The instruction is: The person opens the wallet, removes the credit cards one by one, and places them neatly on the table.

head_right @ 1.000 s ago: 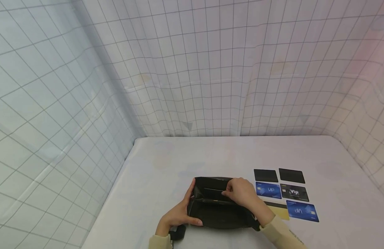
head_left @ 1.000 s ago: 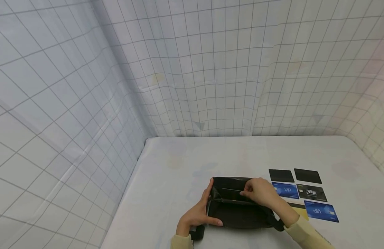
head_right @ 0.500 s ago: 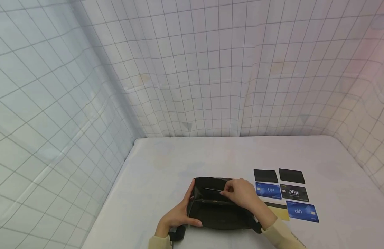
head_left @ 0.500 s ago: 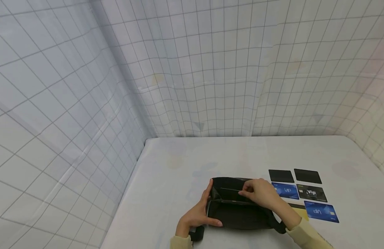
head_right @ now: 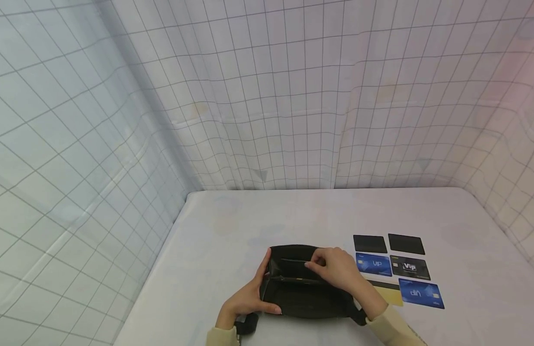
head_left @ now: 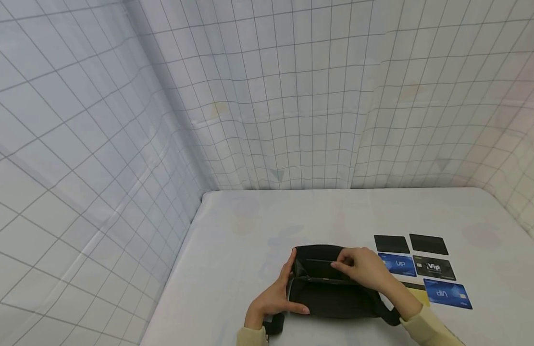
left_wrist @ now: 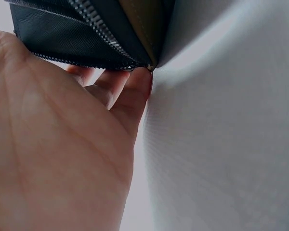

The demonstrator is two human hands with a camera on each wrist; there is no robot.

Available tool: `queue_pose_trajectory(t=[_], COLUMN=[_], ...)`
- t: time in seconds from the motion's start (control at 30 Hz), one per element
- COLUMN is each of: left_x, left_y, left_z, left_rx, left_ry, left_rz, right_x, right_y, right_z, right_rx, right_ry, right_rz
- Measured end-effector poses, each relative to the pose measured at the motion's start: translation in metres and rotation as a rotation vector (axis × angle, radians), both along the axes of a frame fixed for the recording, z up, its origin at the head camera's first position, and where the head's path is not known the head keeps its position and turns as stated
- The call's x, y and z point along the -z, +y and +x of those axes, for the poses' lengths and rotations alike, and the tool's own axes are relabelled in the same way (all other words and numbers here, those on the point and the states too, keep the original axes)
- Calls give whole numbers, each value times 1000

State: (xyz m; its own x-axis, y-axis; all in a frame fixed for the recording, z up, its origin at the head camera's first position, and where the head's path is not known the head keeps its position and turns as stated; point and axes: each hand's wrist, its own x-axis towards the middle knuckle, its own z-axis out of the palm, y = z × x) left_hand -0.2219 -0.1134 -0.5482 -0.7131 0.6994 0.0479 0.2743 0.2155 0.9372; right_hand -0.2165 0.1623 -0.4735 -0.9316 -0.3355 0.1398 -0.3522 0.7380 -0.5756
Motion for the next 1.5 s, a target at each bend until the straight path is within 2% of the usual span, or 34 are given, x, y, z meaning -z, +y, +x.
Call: queue_pose_trajectory(t=[0.5, 1.03, 1.33, 1.5], left_x=[5, 4, 3, 2], left_y=[-1, -1, -1, -1], left_z=[-2, -2, -1, -1], left_rx=[4, 9, 5, -2], left_ry=[19, 27, 15, 6], left_rz=[3, 12, 14, 13], right_x=[-3, -3, -2, -7], right_y=[1, 8, 12, 15], right_z=[2, 2, 3, 5], right_rx=[-23, -91, -71, -74], right_ry=[-88, -176, -187, -175], right_rz=[-141, -285, -302, -318])
